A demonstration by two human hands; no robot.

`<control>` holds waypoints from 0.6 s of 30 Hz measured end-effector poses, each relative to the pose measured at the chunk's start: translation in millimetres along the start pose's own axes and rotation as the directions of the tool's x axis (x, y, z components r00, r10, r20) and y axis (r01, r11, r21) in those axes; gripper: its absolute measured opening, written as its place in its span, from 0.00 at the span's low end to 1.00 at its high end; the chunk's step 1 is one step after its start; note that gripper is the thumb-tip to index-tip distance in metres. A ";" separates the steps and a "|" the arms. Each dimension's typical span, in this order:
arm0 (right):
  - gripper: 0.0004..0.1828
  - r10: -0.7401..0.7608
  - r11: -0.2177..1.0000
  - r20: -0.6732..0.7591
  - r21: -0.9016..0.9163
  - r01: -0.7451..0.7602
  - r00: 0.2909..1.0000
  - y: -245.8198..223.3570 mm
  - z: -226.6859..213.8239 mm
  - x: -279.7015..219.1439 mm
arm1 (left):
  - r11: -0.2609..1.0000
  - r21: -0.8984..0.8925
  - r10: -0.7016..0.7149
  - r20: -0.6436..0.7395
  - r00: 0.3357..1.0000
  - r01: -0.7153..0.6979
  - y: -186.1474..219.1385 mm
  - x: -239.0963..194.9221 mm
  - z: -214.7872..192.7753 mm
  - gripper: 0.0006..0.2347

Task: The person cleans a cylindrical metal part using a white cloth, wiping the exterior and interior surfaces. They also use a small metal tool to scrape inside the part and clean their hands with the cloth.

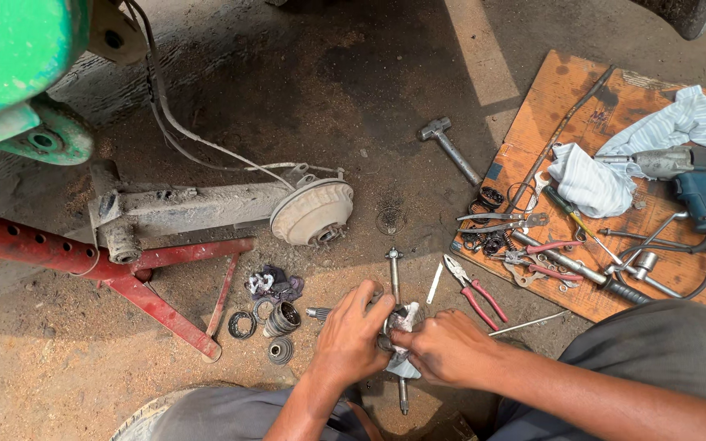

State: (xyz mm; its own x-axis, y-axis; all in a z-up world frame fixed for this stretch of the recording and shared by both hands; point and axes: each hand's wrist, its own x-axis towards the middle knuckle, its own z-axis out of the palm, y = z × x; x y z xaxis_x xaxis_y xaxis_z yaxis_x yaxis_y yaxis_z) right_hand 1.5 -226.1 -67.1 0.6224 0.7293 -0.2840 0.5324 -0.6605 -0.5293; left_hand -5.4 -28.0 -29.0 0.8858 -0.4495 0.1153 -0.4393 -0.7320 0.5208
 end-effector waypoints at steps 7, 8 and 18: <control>0.22 0.047 0.921 -0.068 0.389 -0.017 0.997 3.0 -5.4 -9.0 | 1.000 -0.021 -0.011 -0.027 1.000 0.011 0.3 -4.9 -2.2 0.25; 0.22 0.047 0.924 -0.096 0.383 -0.007 0.994 2.8 -8.4 -11.7 | 1.000 -0.017 -0.020 -0.042 0.999 0.020 -0.3 -5.0 -3.9 0.24; 0.22 0.042 0.999 -0.631 0.047 -0.017 0.775 35.8 -57.4 -48.1 | 0.971 -0.239 -0.062 -0.355 0.933 -0.026 -8.6 5.0 -16.9 0.20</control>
State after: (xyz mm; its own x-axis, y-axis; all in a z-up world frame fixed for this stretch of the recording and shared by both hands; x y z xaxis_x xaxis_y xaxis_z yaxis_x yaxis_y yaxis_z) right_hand 23.5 -295.0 -26.5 0.8666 0.4247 0.2619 0.4948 -0.6635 -0.5612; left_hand 5.4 -15.3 -18.6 0.9067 -0.1916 0.3757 -0.4138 -0.5766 0.7045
